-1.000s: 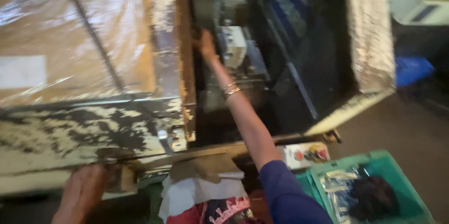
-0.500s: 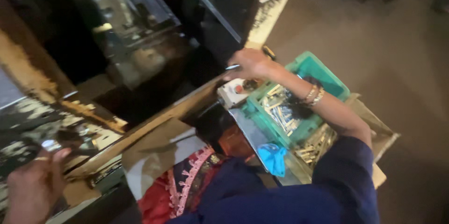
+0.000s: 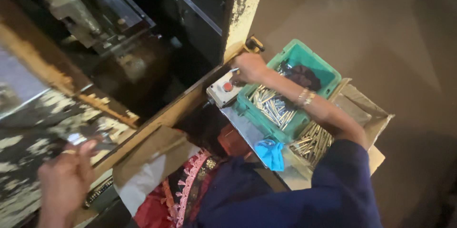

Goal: The person operates a strapping machine to secure a plastic-wrapped cardboard box. They repeatedly retrieve metal strapping tools from a green bin, insert them into the machine, and press down on the box to apply straps.

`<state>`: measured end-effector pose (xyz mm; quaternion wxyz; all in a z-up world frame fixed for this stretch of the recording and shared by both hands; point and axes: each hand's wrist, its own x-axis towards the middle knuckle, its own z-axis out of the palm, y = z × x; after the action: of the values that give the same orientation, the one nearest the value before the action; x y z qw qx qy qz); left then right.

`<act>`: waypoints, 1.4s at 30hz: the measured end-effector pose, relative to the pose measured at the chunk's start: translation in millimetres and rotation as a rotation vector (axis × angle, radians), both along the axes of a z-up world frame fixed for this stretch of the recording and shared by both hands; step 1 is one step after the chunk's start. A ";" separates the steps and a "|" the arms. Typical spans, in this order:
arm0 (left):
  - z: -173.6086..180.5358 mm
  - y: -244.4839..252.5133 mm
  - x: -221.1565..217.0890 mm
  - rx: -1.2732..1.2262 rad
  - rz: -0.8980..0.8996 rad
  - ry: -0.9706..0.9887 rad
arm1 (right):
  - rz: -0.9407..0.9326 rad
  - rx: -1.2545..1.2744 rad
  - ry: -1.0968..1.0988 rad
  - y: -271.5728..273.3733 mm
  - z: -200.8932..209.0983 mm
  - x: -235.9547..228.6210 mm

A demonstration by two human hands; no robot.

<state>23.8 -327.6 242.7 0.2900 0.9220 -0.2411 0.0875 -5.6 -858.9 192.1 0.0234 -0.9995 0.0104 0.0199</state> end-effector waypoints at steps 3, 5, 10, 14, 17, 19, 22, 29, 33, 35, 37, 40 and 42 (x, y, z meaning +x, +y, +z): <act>5.5 -34.4 4.9 -0.008 -0.097 -0.071 | 0.093 -0.042 0.006 11.5 -22.0 23.4; 4.9 -55.5 8.0 -0.016 -0.117 -0.080 | 0.087 -0.012 0.023 13.6 -29.8 30.3; -4.3 -108.2 24.1 -0.076 -0.181 -0.049 | -0.051 0.059 0.253 15.9 -33.6 29.3; -7.0 -153.8 32.4 -0.074 -0.207 -0.044 | 0.089 0.034 0.114 22.4 -22.4 24.5; -3.5 -184.2 34.3 -0.185 -0.316 -0.040 | 0.056 0.193 0.098 22.1 -1.5 15.6; 4.4 -203.1 36.9 -0.190 -0.352 0.098 | 0.127 0.586 -0.025 13.4 24.6 -0.3; 13.4 -233.0 35.4 -0.156 -0.298 0.075 | 0.080 1.151 -0.021 11.3 59.7 -43.1; 20.2 -271.7 35.2 -0.231 -0.403 0.008 | 0.000 1.562 -0.089 14.8 122.8 -130.3; 17.6 -275.4 36.3 -0.160 -0.383 0.016 | -0.022 1.593 -0.123 13.1 140.3 -169.8; 13.8 -277.2 37.7 -0.107 -0.369 -0.026 | -0.108 1.441 -0.143 10.0 150.4 -190.2; 10.4 -279.2 38.4 -0.082 -0.369 -0.083 | -0.202 1.263 -0.202 9.9 162.0 -215.2; 11.4 -280.1 38.9 -0.089 -0.330 -0.061 | -0.359 0.840 -0.351 11.4 180.3 -257.4; 11.2 -275.7 36.8 -0.055 -0.334 -0.049 | -0.479 0.415 -0.423 11.4 184.9 -286.5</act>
<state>60.7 -603.3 253.9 0.3197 0.8583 -0.3957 0.0671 -292.1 -847.5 377.0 0.2309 -0.9247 0.2345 -0.1914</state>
